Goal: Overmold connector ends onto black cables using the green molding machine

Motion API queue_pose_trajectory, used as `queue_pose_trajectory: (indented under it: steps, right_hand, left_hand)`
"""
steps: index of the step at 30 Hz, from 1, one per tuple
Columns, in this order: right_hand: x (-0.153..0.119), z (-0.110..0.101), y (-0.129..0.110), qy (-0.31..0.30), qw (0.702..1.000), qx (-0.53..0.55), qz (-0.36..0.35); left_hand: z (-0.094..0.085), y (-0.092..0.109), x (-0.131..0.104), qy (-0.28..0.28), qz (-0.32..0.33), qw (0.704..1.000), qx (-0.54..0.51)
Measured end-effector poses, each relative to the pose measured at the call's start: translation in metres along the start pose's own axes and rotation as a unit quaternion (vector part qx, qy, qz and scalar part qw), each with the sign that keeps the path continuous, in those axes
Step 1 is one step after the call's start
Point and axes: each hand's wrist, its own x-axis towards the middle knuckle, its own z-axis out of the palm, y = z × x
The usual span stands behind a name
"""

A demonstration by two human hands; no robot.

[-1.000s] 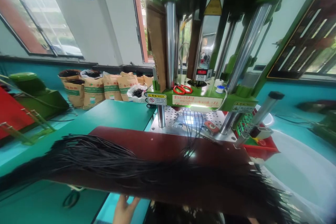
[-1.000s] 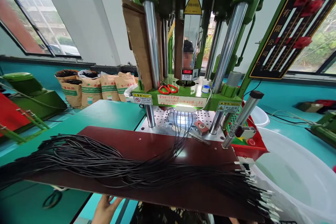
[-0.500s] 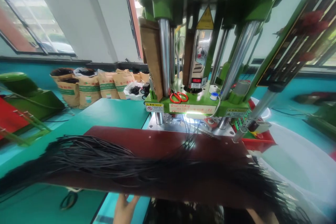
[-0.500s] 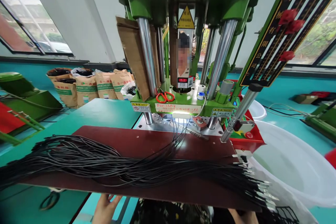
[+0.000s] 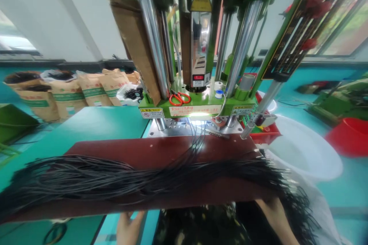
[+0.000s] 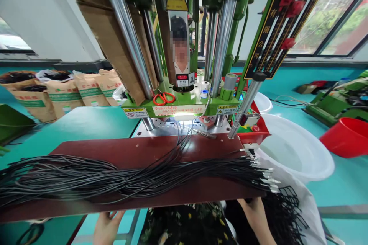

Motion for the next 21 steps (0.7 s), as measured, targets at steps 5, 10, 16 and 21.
queue_pose_trajectory:
  steps: [5,10,16,21]
  right_hand:
    - [-0.001,0.000,0.001,-0.002,1.000,-0.016,-0.007]
    - [0.001,0.001,0.002,-0.005,1.000,-0.011,0.005]
    - [-0.001,0.003,-0.003,-0.011,1.000,0.020,-0.003]
    - [-0.007,-0.002,-0.010,-0.059,0.995,0.078,-0.010]
  left_hand:
    - [-0.001,-0.006,0.001,0.011,0.013,0.999,0.028]
    - [0.001,0.000,-0.009,0.012,0.061,0.998,0.018]
    - [0.000,0.015,-0.013,0.009,0.038,0.998,0.050]
    - [-0.032,0.057,-0.022,-0.108,0.108,0.947,0.284]
